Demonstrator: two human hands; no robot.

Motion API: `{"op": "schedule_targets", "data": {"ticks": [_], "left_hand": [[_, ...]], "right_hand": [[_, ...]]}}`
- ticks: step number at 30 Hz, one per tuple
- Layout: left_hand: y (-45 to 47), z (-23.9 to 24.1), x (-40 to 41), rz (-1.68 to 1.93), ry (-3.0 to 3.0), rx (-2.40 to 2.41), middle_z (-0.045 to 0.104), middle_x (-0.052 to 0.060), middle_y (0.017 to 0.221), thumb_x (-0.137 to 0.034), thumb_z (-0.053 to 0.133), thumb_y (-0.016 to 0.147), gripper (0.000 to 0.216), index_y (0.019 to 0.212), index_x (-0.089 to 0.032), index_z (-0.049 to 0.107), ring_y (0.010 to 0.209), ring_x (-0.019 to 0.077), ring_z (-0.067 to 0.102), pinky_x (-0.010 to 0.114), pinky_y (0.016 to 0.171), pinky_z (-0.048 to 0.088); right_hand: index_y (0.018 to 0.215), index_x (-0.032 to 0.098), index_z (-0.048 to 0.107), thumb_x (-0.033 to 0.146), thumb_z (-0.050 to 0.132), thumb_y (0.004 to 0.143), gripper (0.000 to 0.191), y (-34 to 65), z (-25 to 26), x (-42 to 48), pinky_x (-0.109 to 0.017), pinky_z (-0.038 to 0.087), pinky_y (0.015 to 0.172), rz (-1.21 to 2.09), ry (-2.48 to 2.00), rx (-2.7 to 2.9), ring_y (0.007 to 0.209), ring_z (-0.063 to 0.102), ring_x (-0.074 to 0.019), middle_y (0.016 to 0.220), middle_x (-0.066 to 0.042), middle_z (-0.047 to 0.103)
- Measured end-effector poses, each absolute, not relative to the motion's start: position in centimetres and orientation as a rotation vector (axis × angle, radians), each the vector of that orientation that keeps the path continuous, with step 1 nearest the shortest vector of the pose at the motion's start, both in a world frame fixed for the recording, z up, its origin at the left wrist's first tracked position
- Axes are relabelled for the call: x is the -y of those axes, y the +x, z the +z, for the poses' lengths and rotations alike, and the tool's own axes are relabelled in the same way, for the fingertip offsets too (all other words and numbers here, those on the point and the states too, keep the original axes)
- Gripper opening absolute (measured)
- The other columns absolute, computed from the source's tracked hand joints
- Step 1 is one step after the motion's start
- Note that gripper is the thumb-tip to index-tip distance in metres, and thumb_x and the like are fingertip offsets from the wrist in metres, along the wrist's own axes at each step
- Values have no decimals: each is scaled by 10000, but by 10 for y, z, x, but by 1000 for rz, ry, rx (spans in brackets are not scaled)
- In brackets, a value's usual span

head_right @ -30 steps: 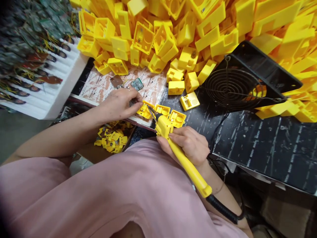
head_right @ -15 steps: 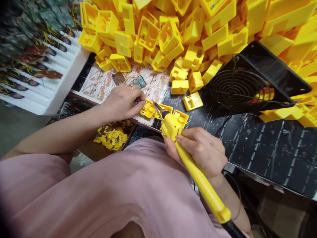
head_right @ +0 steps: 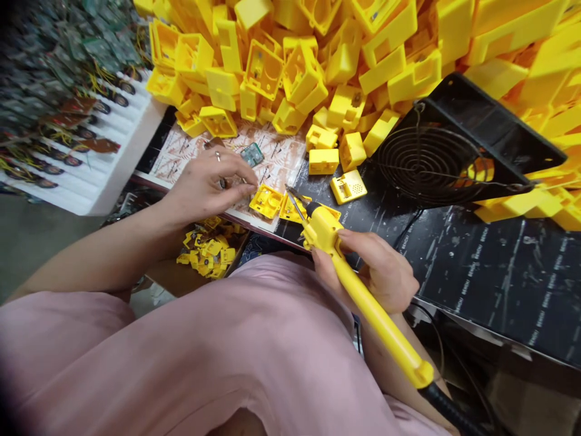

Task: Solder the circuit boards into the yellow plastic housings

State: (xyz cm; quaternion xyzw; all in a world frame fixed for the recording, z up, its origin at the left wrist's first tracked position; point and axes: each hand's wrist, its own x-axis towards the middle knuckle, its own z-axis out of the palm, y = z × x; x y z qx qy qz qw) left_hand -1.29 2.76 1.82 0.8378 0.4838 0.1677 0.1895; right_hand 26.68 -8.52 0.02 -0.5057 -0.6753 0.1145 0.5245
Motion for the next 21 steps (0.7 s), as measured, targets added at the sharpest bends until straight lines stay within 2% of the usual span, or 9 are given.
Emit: {"op": "schedule_targets", "data": {"ticks": [5,10,14,18,21], "left_hand": [[-19,13,-31,496,2276,-1363,790,28,917,-393,638,917,211,900,-252,793,997,242,685,465,1096,484],[-21,14,-24,405,2413,-1267,763,40,892,-355,594,893,225,829,-229,769,1053,269,670,517,1123,431],[-21,15,-18,348,2418,-1305,758,51,916,-317,565,864,210,806,-209,736,1025,264,667,503,1091,432],[-18,13,-19,281,2368,-1334,730,44,854,-317,578,824,184,776,-201,713,949,253,658,501,1072,431],[-12,13,-22,212,2369,-1351,696,28,774,-303,611,787,134,725,-204,677,903,243,644,470,1027,435]], "right_hand": [[1461,372,640,181,863,864,665,269,-2,82,-346,643,623,235,-1173,1667,697,732,-201,1009,-9,798],[1425,354,678,251,874,872,596,275,-4,80,-327,627,580,230,-1147,1685,671,734,-195,1014,-24,807],[1430,370,665,278,865,881,592,276,-2,83,-346,628,559,325,-1129,1688,676,748,-211,1036,-19,811],[1367,339,675,196,854,864,553,277,5,77,-357,640,554,412,-1010,1863,697,767,-238,922,0,802],[1209,322,676,180,813,894,371,279,13,67,-301,602,511,397,-879,2026,625,735,-200,796,26,760]]}}
